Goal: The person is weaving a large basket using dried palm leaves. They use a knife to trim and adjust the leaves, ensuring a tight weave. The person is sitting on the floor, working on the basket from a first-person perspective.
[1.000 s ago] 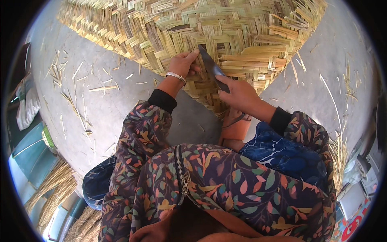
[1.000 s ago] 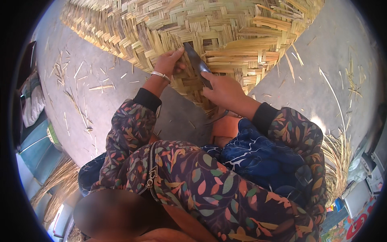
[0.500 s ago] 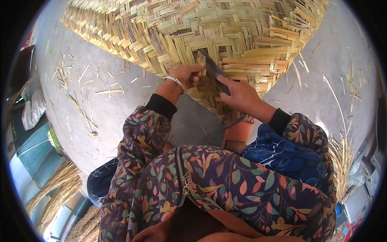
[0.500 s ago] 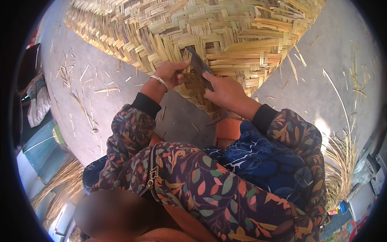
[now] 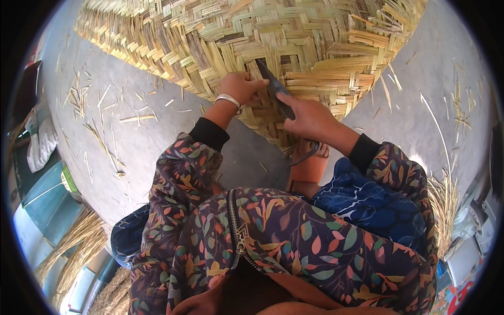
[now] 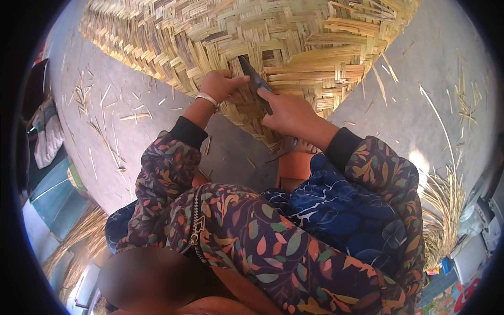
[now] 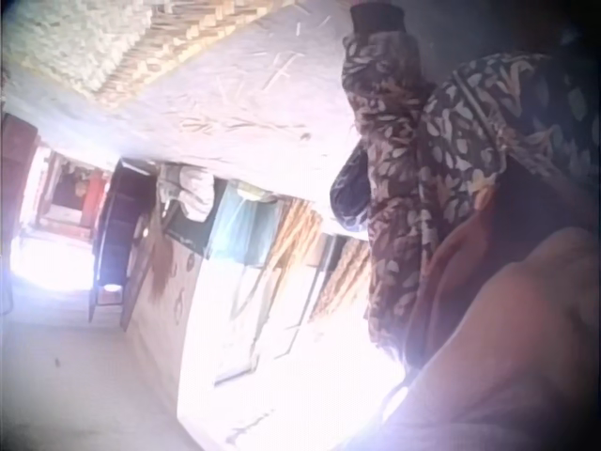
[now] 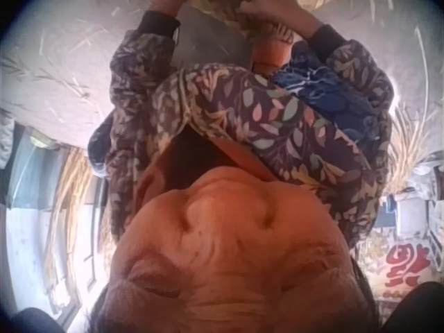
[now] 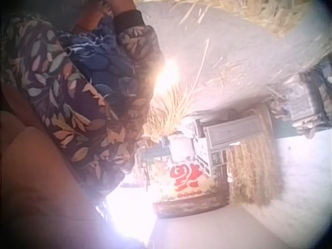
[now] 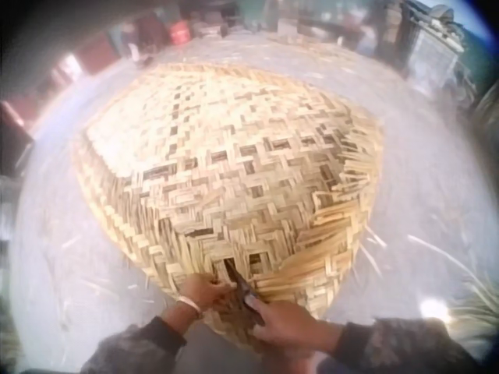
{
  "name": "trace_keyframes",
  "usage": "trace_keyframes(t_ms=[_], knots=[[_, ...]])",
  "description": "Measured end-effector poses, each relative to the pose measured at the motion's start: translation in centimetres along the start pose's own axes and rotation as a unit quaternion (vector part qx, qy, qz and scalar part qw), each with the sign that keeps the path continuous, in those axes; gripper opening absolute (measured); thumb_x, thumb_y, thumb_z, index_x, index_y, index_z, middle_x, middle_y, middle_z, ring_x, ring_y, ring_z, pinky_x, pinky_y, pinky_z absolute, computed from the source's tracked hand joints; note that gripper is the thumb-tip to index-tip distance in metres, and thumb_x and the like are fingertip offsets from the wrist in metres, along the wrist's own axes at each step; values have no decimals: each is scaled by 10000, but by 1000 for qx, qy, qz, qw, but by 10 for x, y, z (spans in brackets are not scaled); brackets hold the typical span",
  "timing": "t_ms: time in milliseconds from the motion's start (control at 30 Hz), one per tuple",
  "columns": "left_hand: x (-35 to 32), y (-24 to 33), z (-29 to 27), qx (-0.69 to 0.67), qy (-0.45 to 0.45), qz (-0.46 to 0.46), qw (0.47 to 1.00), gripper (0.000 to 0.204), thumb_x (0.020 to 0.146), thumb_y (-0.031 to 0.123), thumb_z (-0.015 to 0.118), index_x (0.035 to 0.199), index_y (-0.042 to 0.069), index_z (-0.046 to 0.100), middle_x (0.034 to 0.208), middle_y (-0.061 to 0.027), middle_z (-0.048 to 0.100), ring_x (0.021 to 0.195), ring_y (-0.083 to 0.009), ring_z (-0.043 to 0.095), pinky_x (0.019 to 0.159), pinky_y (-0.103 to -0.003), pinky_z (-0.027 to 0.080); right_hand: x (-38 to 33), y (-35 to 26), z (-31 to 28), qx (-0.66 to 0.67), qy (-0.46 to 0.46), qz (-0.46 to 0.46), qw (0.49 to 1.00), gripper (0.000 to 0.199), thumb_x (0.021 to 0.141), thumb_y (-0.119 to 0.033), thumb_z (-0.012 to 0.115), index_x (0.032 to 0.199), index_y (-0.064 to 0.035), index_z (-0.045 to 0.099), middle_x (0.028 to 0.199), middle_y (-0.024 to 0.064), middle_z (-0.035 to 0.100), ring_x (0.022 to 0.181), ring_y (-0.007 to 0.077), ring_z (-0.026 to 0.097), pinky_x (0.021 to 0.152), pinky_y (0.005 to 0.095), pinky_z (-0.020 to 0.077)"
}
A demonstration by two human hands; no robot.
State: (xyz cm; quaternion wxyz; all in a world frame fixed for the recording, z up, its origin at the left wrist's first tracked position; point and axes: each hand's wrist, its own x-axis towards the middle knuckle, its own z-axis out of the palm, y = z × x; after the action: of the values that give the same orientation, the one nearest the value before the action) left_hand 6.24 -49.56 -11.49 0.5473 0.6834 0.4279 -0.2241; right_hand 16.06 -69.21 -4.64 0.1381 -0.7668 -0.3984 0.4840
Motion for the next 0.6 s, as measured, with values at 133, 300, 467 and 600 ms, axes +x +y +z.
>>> trace_keyframes(t_ms=[133,300,467,600], knots=[[-7,0,7,275,144,115,943,562,736,599,717,694,45,630,664,-149,642,629,-330,647,574,-434,504,-2,-2,-5,-43,1,-6,999,630,762,-233,606,1355,-90,454,799,194,660,763,389,648,664,495,507],[-8,-7,13,259,196,120,938,606,699,677,692,705,80,589,667,-146,641,644,-367,633,564,-455,478,-25,5,-15,-69,-28,2,997,650,767,-216,590,1390,-103,446,762,223,630,693,404,618,630,481,484],[6,-28,18,279,235,161,917,560,753,638,670,761,87,573,674,-130,645,645,-345,640,566,-457,483,-72,-5,-62,-107,-91,44,989,633,752,-185,590,1370,-99,477,791,215,639,714,378,623,639,440,495],[6,-25,20,287,217,136,923,503,784,592,667,811,96,588,713,-111,666,664,-324,650,572,-447,490,-95,2,-79,102,-104,64,987,645,744,-125,552,1385,-105,483,829,121,652,671,229,613,615,364,490]])
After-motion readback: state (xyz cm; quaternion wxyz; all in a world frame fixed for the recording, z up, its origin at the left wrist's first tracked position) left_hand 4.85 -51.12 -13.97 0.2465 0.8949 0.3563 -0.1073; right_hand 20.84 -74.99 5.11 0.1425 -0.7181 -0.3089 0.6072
